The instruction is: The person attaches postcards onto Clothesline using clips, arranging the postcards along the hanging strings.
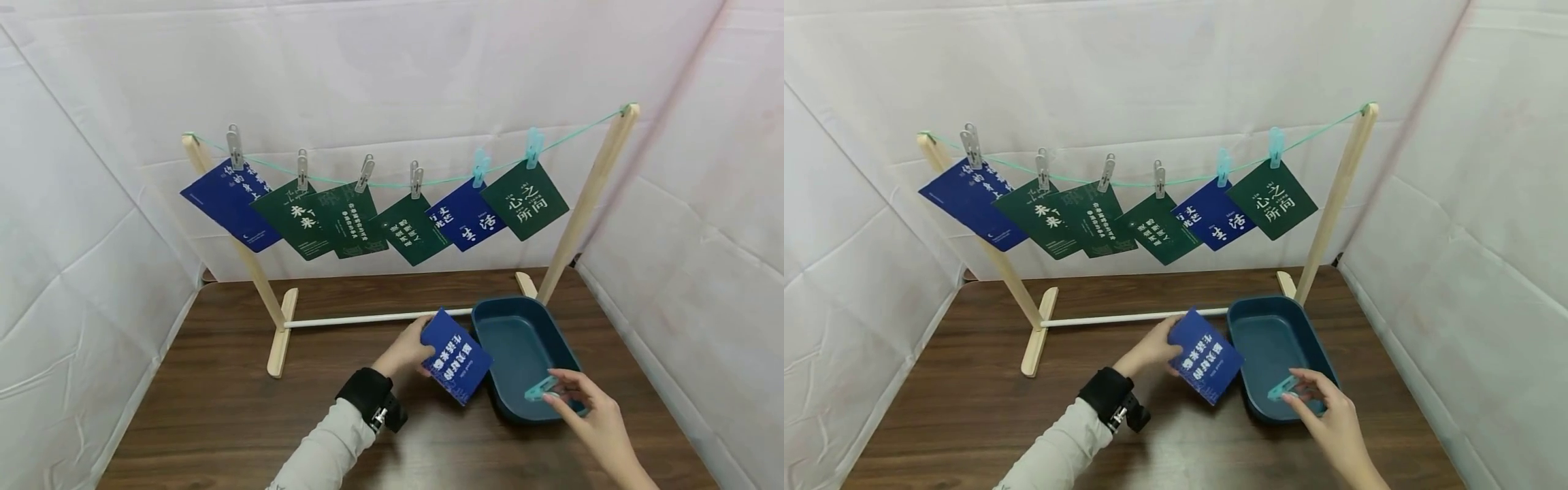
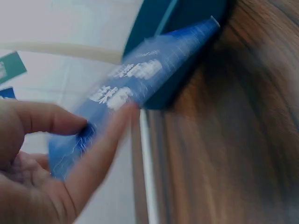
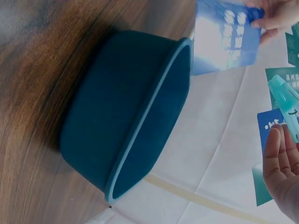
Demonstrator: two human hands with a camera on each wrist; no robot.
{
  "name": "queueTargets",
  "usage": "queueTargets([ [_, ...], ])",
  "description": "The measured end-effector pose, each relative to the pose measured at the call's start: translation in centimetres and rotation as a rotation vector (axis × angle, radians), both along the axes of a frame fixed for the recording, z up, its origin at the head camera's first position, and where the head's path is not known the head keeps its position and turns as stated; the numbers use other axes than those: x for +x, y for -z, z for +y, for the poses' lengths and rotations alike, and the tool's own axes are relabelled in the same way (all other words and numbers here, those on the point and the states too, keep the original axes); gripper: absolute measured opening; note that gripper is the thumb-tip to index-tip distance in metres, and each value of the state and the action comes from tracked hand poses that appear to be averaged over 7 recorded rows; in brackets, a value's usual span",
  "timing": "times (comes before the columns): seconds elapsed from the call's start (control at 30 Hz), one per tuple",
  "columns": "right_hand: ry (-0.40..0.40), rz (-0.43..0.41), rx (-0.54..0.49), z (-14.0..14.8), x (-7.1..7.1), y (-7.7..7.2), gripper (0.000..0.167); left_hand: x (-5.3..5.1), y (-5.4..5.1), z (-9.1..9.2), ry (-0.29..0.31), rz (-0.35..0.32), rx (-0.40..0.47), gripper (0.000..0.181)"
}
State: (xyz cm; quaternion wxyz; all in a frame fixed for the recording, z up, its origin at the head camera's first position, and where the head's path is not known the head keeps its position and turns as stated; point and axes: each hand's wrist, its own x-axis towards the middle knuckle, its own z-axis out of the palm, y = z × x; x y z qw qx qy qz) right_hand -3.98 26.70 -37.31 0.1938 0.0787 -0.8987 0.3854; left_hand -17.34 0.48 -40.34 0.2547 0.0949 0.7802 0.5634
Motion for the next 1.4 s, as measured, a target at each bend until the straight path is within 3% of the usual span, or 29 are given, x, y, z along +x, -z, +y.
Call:
queueTargets([
  [0.1,0.003,-0.003,-0.004,-0.1,0.1,0.1,0.044,0.5,1.5,-0.3,-0.035,0.111,-0.124,0.044],
  [0.2,0.008,-0.002,-0.004,-0.2,0.1,0.2,0.044,1.1,3.1,-0.6,-0.114,0.25,-0.283,0.03],
  [0.3,0.017,-0.017,0.004,-0.4,0.1,0.3,0.042,1.8,4.9,-1.3,-0.18,0.293,-0.428,0.03],
  [0.4,0.03,-0.036,0.011,-0.5,0.3,0.4,0.04,2.4,6.5,-2.2,-0.123,0.304,-0.619,0.05],
  [0.5,0.041,-0.045,0.015,-0.4,0.4,0.4,0.039,2.2,7.1,-2.7,0.078,0.383,-0.717,0.072],
  [0.7,0.03,-0.049,0.015,-0.5,0.3,0.3,0.038,1.2,6.1,-2.4,0.698,0.671,-0.757,0.086],
  [0.77,0.024,-0.05,0.012,-0.6,0.3,0.2,0.038,1.2,6.0,-2.1,0.815,0.773,-0.797,0.082],
  [0.83,0.019,-0.053,0.009,-0.7,0.3,0.2,0.038,1.3,6.4,-1.9,0.842,0.823,-0.838,0.077],
  [0.93,0.028,-0.066,0.012,-0.7,0.5,0.2,0.038,1.4,7.3,-1.8,0.783,0.784,-0.871,0.069],
  [1.03,0.039,-0.072,0.023,-0.6,0.6,0.2,0.038,1.2,7.7,-2.2,0.695,0.676,-0.885,0.067],
  [1.1,0.039,-0.067,0.029,-0.5,0.5,0.2,0.038,0.6,7.6,-2.6,0.642,0.582,-0.842,0.057],
  [1.2,0.016,-0.024,0.037,-0.4,0.2,0.0,0.039,-0.8,6.5,-3.2,0.565,0.381,-0.638,0.034],
  [1.3,-0.014,0.041,0.039,0.0,-0.3,-0.4,0.043,-2.3,4.6,-3.2,0.482,0.212,-0.374,0.017],
  [1.4,-0.022,0.099,0.053,0.7,-1.2,-1.0,0.048,-3.7,2.1,-2.5,0.38,0.126,-0.108,0.019],
])
